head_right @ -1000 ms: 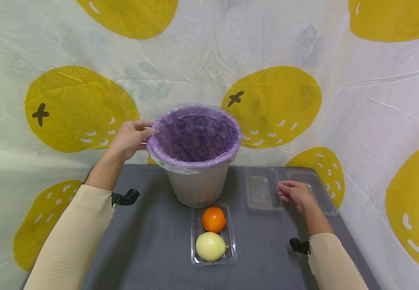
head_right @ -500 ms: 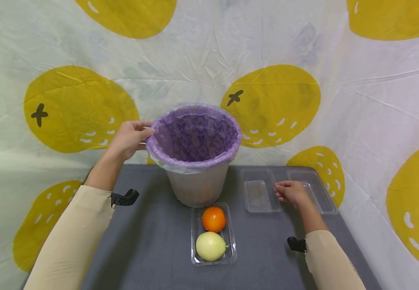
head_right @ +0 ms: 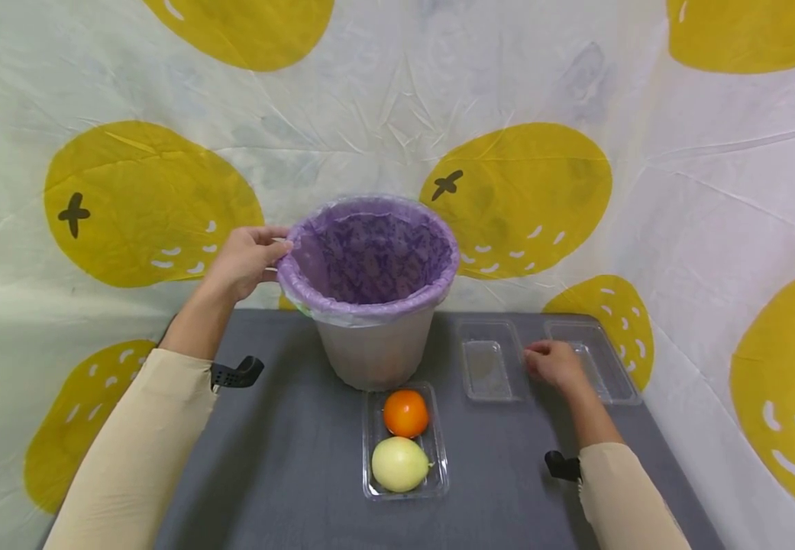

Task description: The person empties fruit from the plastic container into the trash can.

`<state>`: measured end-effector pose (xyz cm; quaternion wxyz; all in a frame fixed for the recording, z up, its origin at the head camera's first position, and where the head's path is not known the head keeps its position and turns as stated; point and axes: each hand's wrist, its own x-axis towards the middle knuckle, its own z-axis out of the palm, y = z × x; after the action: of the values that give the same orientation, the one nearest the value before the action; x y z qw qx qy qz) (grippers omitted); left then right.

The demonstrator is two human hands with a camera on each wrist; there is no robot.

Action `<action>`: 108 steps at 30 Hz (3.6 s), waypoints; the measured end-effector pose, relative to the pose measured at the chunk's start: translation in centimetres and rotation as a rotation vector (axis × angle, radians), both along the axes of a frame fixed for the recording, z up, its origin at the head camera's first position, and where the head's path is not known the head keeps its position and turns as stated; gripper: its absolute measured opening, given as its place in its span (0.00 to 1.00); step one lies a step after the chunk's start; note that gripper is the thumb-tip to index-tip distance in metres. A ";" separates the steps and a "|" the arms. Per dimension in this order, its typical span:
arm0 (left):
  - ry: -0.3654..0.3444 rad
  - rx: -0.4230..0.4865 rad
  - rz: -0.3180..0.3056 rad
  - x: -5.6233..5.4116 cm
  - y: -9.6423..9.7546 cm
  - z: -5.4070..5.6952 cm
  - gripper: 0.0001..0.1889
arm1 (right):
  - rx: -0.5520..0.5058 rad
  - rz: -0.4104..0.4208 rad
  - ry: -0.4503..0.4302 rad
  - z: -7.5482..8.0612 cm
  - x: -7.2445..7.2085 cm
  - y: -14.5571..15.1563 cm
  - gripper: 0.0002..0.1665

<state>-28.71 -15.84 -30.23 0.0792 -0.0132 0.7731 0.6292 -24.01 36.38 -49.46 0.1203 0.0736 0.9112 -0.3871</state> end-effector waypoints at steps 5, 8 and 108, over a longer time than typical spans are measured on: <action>-0.005 0.003 0.003 0.0 -0.1 0.1 0.25 | 0.080 0.026 0.064 1.3 1.0 -0.5 0.30; -0.006 0.002 0.003 0.0 -0.1 0.1 0.25 | -0.012 0.018 0.085 2.0 1.7 -0.8 0.33; 0.004 0.030 0.006 0.0 0.0 0.0 0.24 | -0.582 0.292 -0.279 -2.2 7.5 -14.0 0.08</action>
<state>-28.76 -15.83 -30.23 0.0758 -0.0131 0.7636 0.6411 -16.50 22.42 -51.70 0.3136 -0.0425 0.7386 -0.5953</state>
